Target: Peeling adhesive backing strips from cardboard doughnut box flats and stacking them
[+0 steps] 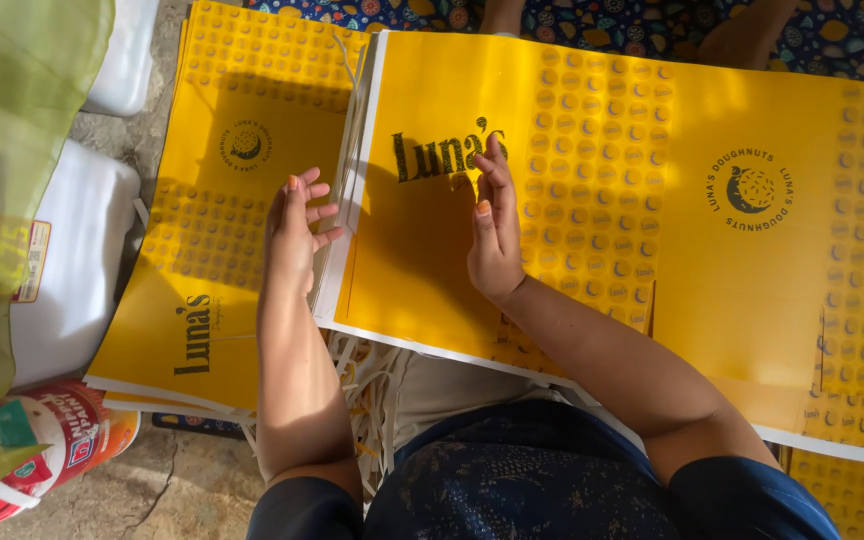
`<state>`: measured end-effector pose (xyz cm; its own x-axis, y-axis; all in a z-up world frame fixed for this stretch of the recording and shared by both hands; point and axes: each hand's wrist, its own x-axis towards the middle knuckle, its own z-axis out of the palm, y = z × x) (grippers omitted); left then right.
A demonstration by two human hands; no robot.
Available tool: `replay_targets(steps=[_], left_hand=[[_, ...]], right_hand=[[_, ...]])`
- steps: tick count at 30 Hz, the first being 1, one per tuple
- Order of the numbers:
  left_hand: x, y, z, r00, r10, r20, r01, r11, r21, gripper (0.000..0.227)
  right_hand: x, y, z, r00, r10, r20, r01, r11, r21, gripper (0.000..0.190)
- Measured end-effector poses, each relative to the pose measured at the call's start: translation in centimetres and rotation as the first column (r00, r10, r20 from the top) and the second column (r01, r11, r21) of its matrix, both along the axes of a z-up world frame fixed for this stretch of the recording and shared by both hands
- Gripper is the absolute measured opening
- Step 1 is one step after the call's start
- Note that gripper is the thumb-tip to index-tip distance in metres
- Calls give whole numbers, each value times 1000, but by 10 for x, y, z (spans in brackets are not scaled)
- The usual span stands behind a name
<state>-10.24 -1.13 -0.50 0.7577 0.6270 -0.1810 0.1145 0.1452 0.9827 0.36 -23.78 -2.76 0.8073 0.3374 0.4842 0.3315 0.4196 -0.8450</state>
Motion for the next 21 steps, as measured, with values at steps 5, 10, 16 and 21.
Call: replay_targets(steps=[5,10,16,21], left_hand=[[2,-1,-4,999,38,13,-36,992,-120,69],[4,-1,-5,991,121,54,-105,965,-240,58],[6,-13,3,994,87,58,-73,974,-214,57],[25,-12,-41,994,-28,106,30,999,-23,52]], right_hand=[[1,0,3,1000,-11,-8,11,1000,-16,45],[2,0,1,1000,-2,-18,2,1000,-23,45],[-1,0,7,998,8,-63,-10,1000,-21,44],[1,-1,8,997,25,-74,-26,1000,-16,44]])
